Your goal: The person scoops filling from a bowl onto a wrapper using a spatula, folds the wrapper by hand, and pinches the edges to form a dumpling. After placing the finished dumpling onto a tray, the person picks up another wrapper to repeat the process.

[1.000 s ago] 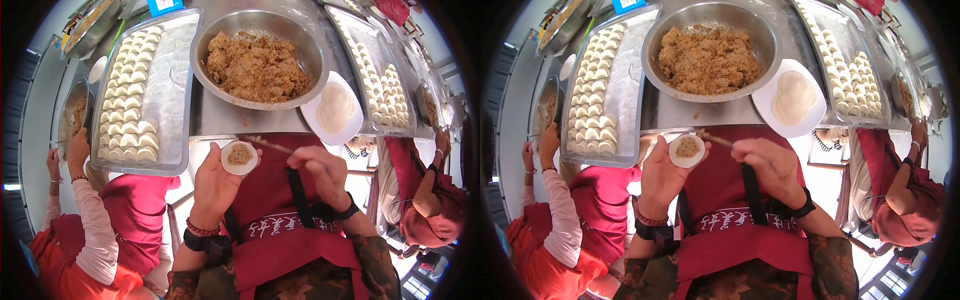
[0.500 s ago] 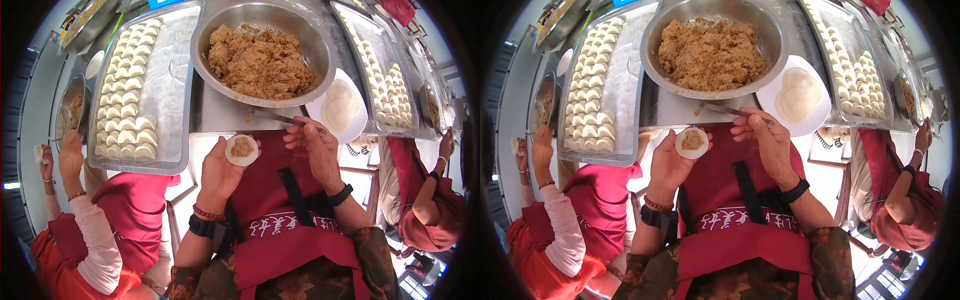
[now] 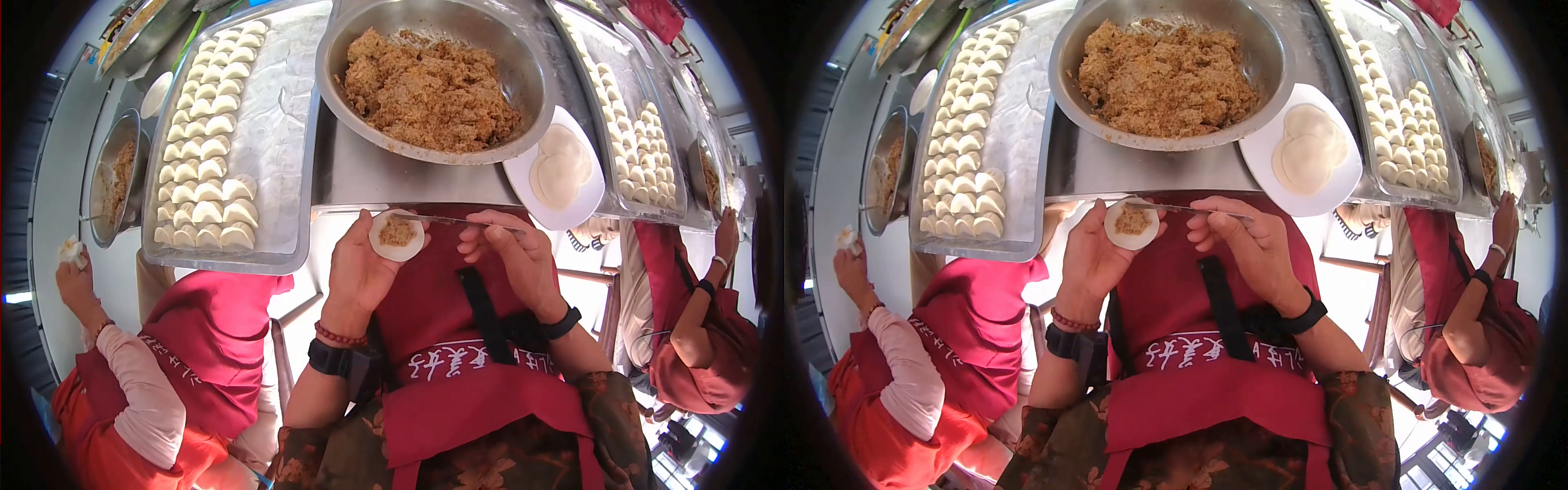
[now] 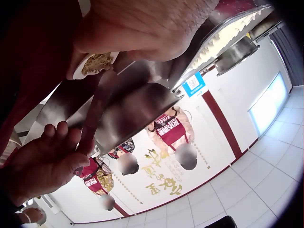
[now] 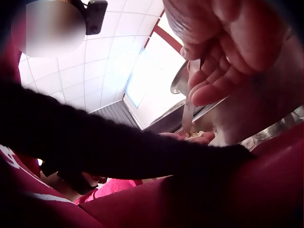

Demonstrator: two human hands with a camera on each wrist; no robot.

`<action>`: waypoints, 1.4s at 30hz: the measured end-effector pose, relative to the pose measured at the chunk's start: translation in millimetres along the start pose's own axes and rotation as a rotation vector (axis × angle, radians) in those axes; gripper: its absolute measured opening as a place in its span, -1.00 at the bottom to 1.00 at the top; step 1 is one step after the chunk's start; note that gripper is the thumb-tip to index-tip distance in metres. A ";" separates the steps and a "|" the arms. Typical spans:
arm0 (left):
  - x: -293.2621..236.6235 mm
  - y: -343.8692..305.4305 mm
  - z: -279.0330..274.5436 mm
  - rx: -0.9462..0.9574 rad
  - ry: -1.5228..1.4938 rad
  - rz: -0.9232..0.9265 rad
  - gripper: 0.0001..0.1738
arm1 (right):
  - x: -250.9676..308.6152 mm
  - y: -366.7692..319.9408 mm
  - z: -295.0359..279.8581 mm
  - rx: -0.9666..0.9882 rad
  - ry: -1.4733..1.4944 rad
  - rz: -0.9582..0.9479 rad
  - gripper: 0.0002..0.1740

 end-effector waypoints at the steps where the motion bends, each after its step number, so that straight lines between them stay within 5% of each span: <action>1: -0.6 -2.4 1.3 -0.012 0.009 0.003 -0.40 | 1.6 -2.1 1.0 0.002 -0.015 -0.028 -0.65; 7: -2.5 -9.1 8.0 0.005 -0.017 0.018 -0.38 | 16.3 -12.1 11.7 0.027 -0.282 -0.163 -0.70; 13: -8.2 -13.3 22.5 0.084 -0.045 0.047 -0.40 | 32.5 -25.8 27.0 0.074 -0.747 -0.635 -0.60; 25: -13.8 -21.1 59.6 0.102 -0.018 0.063 -0.30 | 63.1 -43.9 29.5 0.092 -0.808 -0.822 -0.52; 31: -22.3 -19.1 71.4 0.112 -0.002 0.091 -0.30 | 78.6 -47.7 22.3 0.046 -0.749 -0.843 -0.66; 37: -16.6 -21.8 83.7 0.099 0.037 0.090 -0.32 | 111.1 -26.4 -24.2 -0.420 -0.559 -0.537 -0.84; 42: -9.9 -22.5 92.9 0.146 0.031 0.072 -0.33 | 114.8 6.7 -23.2 -0.456 -0.532 -0.482 -0.87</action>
Point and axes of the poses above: each hand's wrist, its own y-axis towards the middle knuckle, its own z-axis out of the palm, x = y × z, the point moved 5 cm from there along y, towards the middle knuckle, and after that the axes turned 11 degrees about z, right-handed, at the moved point
